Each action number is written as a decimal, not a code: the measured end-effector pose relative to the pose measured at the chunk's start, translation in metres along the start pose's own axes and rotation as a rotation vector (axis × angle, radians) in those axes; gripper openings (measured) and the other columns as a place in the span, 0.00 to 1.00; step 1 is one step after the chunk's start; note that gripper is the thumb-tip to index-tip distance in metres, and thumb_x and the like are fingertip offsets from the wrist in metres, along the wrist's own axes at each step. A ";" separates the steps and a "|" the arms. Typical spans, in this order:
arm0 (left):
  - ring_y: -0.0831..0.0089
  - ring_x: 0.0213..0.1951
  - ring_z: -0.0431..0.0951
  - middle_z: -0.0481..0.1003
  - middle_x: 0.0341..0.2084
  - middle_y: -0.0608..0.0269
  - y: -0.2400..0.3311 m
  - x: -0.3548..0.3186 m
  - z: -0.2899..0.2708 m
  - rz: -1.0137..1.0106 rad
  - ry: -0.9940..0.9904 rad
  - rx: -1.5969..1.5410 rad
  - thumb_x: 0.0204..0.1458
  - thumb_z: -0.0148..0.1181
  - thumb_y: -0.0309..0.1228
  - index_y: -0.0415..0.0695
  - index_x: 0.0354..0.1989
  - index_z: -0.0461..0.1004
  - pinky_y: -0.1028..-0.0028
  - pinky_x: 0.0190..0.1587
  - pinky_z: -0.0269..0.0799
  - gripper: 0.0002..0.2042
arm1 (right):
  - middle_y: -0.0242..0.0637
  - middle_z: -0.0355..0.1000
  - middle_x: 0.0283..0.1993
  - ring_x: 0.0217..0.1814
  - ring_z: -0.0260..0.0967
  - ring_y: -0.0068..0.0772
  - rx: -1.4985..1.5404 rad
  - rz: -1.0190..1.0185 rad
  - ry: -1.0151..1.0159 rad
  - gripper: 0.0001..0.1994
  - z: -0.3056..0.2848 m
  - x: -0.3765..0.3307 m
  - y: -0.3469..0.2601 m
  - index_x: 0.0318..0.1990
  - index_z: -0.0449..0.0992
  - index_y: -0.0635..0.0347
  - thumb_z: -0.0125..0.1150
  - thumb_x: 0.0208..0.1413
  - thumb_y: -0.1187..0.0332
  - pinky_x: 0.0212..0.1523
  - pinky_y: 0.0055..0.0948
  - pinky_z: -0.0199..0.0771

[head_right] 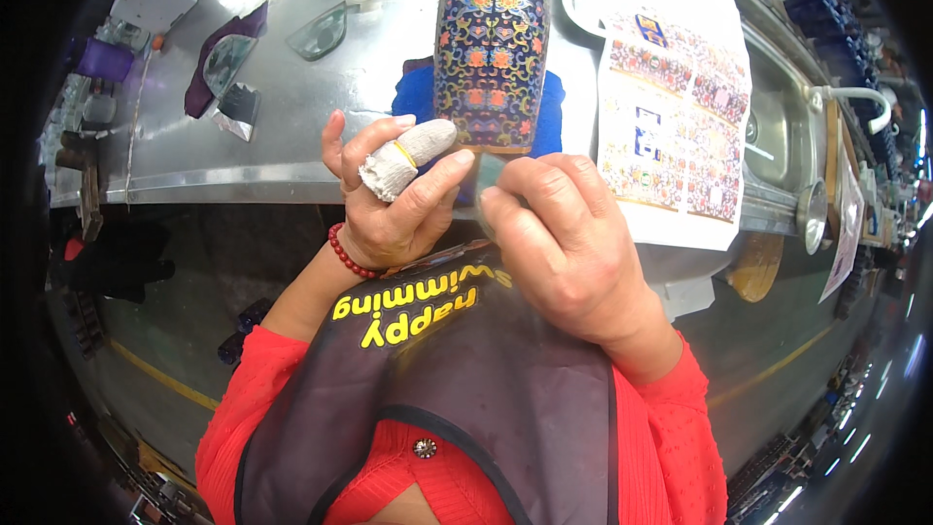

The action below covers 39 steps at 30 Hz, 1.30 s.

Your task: The person applies a decorative sticker to a blue ceramic bottle, smoothing it with a green tool and pressing the edges. They then place the finished bottle on a nearby tray and pick up another bottle to repeat the process.

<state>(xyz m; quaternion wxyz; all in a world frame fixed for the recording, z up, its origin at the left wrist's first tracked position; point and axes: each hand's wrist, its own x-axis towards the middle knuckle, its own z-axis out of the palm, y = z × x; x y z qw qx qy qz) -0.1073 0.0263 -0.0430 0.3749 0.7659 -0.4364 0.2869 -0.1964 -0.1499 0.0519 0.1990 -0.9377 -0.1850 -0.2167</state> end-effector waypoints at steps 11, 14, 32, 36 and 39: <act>0.62 0.55 0.71 0.81 0.43 0.64 0.002 0.005 0.003 0.010 -0.001 0.029 0.48 0.68 0.28 0.58 0.45 0.84 0.48 0.73 0.41 0.15 | 0.46 0.71 0.43 0.41 0.70 0.50 0.052 0.041 0.059 0.25 0.000 -0.014 0.012 0.44 0.75 0.69 0.65 0.29 0.83 0.40 0.42 0.73; 0.65 0.56 0.70 0.81 0.44 0.67 0.003 0.006 0.006 0.002 0.008 0.031 0.47 0.65 0.29 0.59 0.44 0.83 0.46 0.72 0.40 0.15 | 0.46 0.71 0.43 0.41 0.70 0.50 0.065 0.044 0.055 0.25 0.001 -0.016 0.013 0.44 0.75 0.69 0.65 0.29 0.83 0.40 0.43 0.72; 0.63 0.57 0.69 0.80 0.48 0.65 0.000 -0.003 -0.001 -0.031 -0.056 0.025 0.49 0.66 0.31 0.54 0.48 0.83 0.45 0.70 0.42 0.16 | 0.45 0.68 0.63 0.58 0.66 0.50 -0.075 0.159 -0.062 0.29 0.016 -0.033 0.022 0.59 0.78 0.56 0.63 0.44 0.83 0.58 0.45 0.70; 0.66 0.56 0.69 0.80 0.47 0.68 0.000 -0.004 0.000 -0.025 -0.054 0.046 0.49 0.65 0.30 0.54 0.46 0.84 0.46 0.70 0.42 0.15 | 0.45 0.68 0.63 0.58 0.65 0.49 -0.076 0.160 -0.068 0.28 0.018 -0.033 0.023 0.59 0.79 0.53 0.62 0.46 0.82 0.59 0.44 0.69; 0.66 0.56 0.69 0.80 0.47 0.69 0.000 -0.004 0.001 -0.019 -0.045 0.055 0.49 0.65 0.30 0.54 0.46 0.85 0.46 0.70 0.42 0.14 | 0.45 0.68 0.62 0.58 0.65 0.49 -0.070 0.159 -0.069 0.28 0.018 -0.034 0.024 0.58 0.80 0.52 0.61 0.46 0.81 0.59 0.44 0.70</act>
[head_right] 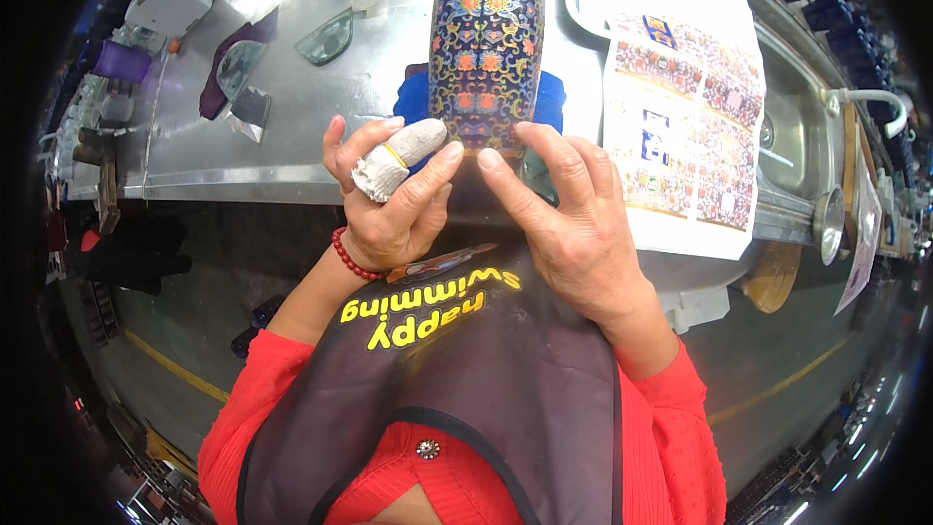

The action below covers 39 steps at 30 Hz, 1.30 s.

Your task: The person applies a decorative sticker to a blue ceramic bottle, smoothing it with a green tool and pressing the edges. They then place the finished bottle on a nearby tray and pick up another bottle to repeat the process.

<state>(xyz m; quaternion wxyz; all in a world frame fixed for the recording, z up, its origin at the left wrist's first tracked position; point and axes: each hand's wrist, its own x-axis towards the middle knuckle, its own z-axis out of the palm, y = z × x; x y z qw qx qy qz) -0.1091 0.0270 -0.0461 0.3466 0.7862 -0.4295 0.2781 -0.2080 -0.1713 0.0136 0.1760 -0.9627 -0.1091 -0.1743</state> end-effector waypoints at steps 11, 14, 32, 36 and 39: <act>0.65 0.56 0.69 0.81 0.46 0.67 0.000 0.002 0.001 -0.052 -0.005 -0.046 0.49 0.65 0.30 0.55 0.47 0.84 0.47 0.71 0.42 0.15 | 0.46 0.68 0.61 0.59 0.67 0.49 0.070 0.054 0.093 0.30 0.003 -0.002 -0.001 0.58 0.80 0.54 0.64 0.42 0.84 0.59 0.43 0.70; 0.65 0.56 0.69 0.81 0.46 0.66 -0.001 0.003 0.002 -0.037 0.018 -0.056 0.48 0.65 0.30 0.56 0.48 0.84 0.48 0.71 0.41 0.16 | 0.47 0.68 0.61 0.60 0.67 0.49 0.037 0.053 0.110 0.30 0.003 -0.004 0.000 0.57 0.80 0.54 0.65 0.42 0.84 0.59 0.42 0.70; 0.62 0.56 0.70 0.81 0.47 0.65 0.003 0.000 -0.003 -0.002 -0.018 0.014 0.50 0.66 0.28 0.56 0.49 0.84 0.51 0.72 0.43 0.17 | 0.47 0.68 0.62 0.60 0.68 0.48 0.056 0.015 0.088 0.29 0.009 -0.007 0.004 0.57 0.80 0.55 0.63 0.43 0.86 0.60 0.43 0.70; 0.67 0.56 0.69 0.82 0.45 0.68 0.000 -0.001 0.002 0.012 0.014 0.014 0.49 0.64 0.31 0.58 0.46 0.84 0.47 0.71 0.42 0.15 | 0.52 0.72 0.56 0.56 0.72 0.51 0.188 0.057 0.242 0.29 0.010 -0.012 0.002 0.58 0.75 0.67 0.59 0.44 0.90 0.56 0.42 0.74; 0.65 0.56 0.69 0.82 0.46 0.66 0.001 -0.001 0.004 0.046 0.051 0.001 0.49 0.65 0.31 0.57 0.44 0.83 0.47 0.70 0.43 0.13 | 0.50 0.76 0.48 0.49 0.77 0.48 0.414 0.130 0.279 0.21 0.005 -0.017 -0.001 0.56 0.71 0.71 0.61 0.53 0.85 0.52 0.38 0.76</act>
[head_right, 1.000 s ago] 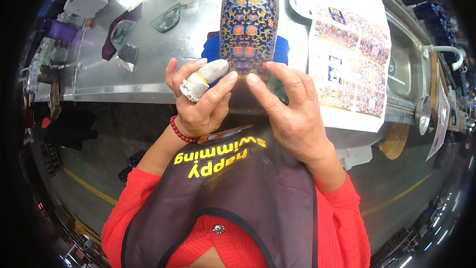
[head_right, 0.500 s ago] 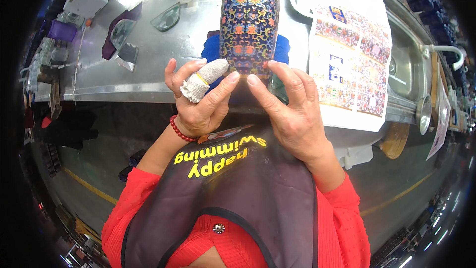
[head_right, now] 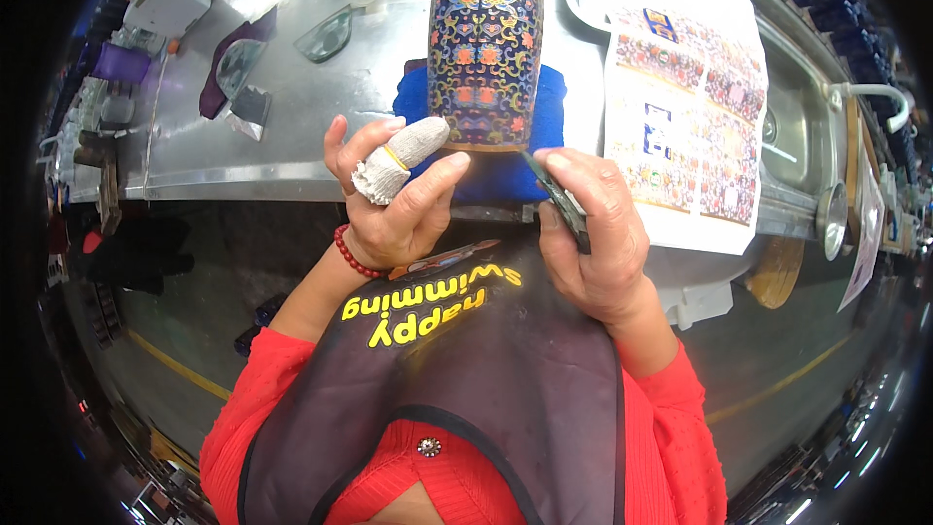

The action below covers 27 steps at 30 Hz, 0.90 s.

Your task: The person applies a decorative sticker to a blue ceramic bottle, smoothing it with a green tool and pressing the edges. They then place the finished bottle on a nearby tray and pick up another bottle to repeat the process.

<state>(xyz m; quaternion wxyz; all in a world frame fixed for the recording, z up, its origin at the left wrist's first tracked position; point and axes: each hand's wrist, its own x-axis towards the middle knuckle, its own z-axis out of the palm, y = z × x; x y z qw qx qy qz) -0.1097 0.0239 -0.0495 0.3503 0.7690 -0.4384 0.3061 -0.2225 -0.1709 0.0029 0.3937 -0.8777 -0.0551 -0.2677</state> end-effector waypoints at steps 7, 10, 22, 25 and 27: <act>0.52 0.57 0.68 0.79 0.50 0.52 0.000 0.007 -0.002 -0.138 -0.053 -0.187 0.52 0.63 0.32 0.50 0.43 0.79 0.48 0.70 0.43 0.10 | 0.35 0.74 0.47 0.46 0.70 0.20 0.433 0.555 -0.009 0.16 -0.001 -0.014 -0.007 0.57 0.71 0.66 0.59 0.64 0.72 0.49 0.23 0.71; 0.48 0.59 0.64 0.76 0.47 0.50 -0.002 0.012 0.000 -0.245 -0.083 -0.281 0.52 0.64 0.32 0.44 0.47 0.75 0.49 0.68 0.44 0.15 | 0.30 0.72 0.46 0.45 0.67 0.16 0.647 0.663 -0.002 0.15 0.003 -0.018 -0.004 0.57 0.70 0.65 0.59 0.64 0.73 0.49 0.20 0.69; 0.68 0.49 0.67 0.68 0.48 0.58 0.004 0.016 0.004 -0.407 -0.168 -0.443 0.54 0.62 0.22 0.39 0.54 0.67 0.70 0.58 0.62 0.19 | 0.32 0.75 0.46 0.45 0.71 0.17 1.165 0.965 0.111 0.12 0.013 -0.031 0.011 0.53 0.70 0.64 0.58 0.64 0.77 0.49 0.22 0.74; 0.69 0.50 0.67 0.68 0.48 0.58 0.004 0.015 0.004 -0.409 -0.168 -0.456 0.55 0.62 0.23 0.38 0.54 0.67 0.71 0.57 0.62 0.18 | 0.33 0.76 0.47 0.46 0.73 0.18 1.222 0.988 0.108 0.12 0.014 -0.031 0.014 0.54 0.70 0.64 0.58 0.64 0.76 0.50 0.23 0.75; 0.70 0.50 0.67 0.67 0.48 0.58 0.004 0.015 0.004 -0.410 -0.170 -0.457 0.55 0.61 0.23 0.38 0.54 0.67 0.71 0.57 0.63 0.18 | 0.34 0.76 0.48 0.47 0.74 0.19 1.250 0.994 0.104 0.12 0.014 -0.029 0.013 0.54 0.70 0.64 0.59 0.65 0.75 0.50 0.23 0.76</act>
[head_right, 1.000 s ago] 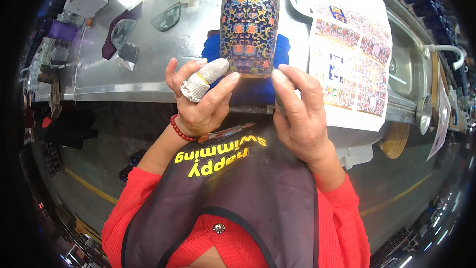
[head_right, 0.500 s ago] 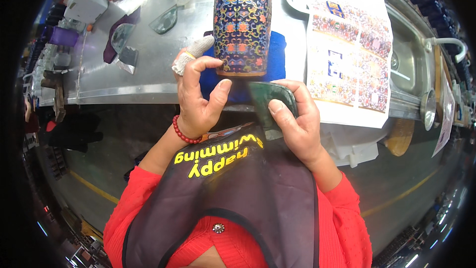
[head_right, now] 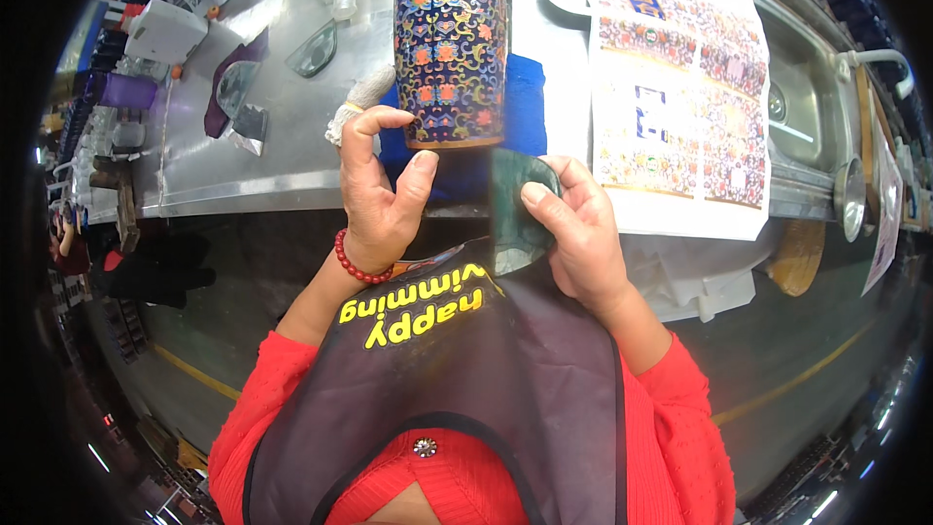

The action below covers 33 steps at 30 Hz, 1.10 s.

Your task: The person applies a decorative sticker to a blue ceramic bottle, smoothing it with a green tool and pressing the edges. They then place the finished bottle on a nearby tray and pick up another bottle to repeat the process.

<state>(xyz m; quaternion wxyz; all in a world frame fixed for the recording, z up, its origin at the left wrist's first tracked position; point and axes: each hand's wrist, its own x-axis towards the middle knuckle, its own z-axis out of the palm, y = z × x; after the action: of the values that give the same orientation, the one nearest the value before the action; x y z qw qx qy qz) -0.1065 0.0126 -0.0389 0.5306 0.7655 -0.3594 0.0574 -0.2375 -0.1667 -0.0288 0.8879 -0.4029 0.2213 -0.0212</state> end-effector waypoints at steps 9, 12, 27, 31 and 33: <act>0.72 0.49 0.67 0.67 0.48 0.59 0.000 -0.001 -0.001 -0.023 -0.016 -0.039 0.55 0.61 0.22 0.38 0.55 0.67 0.72 0.56 0.64 0.19 | 0.46 0.77 0.43 0.42 0.78 0.32 -0.035 0.002 -0.013 0.14 0.006 0.002 0.002 0.52 0.67 0.64 0.60 0.64 0.70 0.46 0.32 0.82; 0.72 0.50 0.68 0.67 0.49 0.59 -0.001 -0.002 -0.001 -0.022 -0.015 -0.047 0.55 0.61 0.22 0.38 0.55 0.67 0.72 0.57 0.64 0.20 | 0.46 0.77 0.42 0.42 0.78 0.33 -0.060 0.000 -0.039 0.14 0.009 0.005 0.003 0.52 0.66 0.64 0.60 0.64 0.70 0.46 0.32 0.83; 0.49 0.58 0.63 0.70 0.57 0.43 -0.009 0.001 0.003 0.128 0.046 0.081 0.48 0.66 0.30 0.43 0.52 0.72 0.54 0.65 0.51 0.21 | 0.32 0.73 0.49 0.49 0.70 0.19 -0.262 -0.067 -0.099 0.13 0.009 -0.001 -0.008 0.53 0.72 0.63 0.62 0.62 0.75 0.53 0.23 0.70; 0.50 0.58 0.65 0.70 0.56 0.44 -0.009 -0.003 0.000 0.006 0.030 0.055 0.52 0.64 0.32 0.40 0.55 0.71 0.56 0.65 0.52 0.22 | 0.41 0.74 0.54 0.53 0.71 0.27 -0.603 -0.409 -0.039 0.13 0.005 -0.009 -0.034 0.52 0.74 0.65 0.63 0.61 0.72 0.55 0.29 0.72; 0.52 0.57 0.66 0.70 0.56 0.45 -0.010 0.000 -0.002 -0.050 0.044 -0.079 0.56 0.62 0.33 0.38 0.58 0.69 0.58 0.64 0.56 0.22 | 0.56 0.72 0.63 0.63 0.72 0.41 -0.950 -0.750 -0.024 0.14 0.006 -0.004 -0.041 0.54 0.74 0.68 0.59 0.61 0.79 0.62 0.39 0.72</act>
<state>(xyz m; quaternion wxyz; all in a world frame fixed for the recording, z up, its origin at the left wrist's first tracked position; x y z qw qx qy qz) -0.1003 0.0160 -0.0460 0.5693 0.7514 -0.3302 0.0466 -0.2330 -0.1897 0.0059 0.5452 -0.8060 0.0393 -0.2269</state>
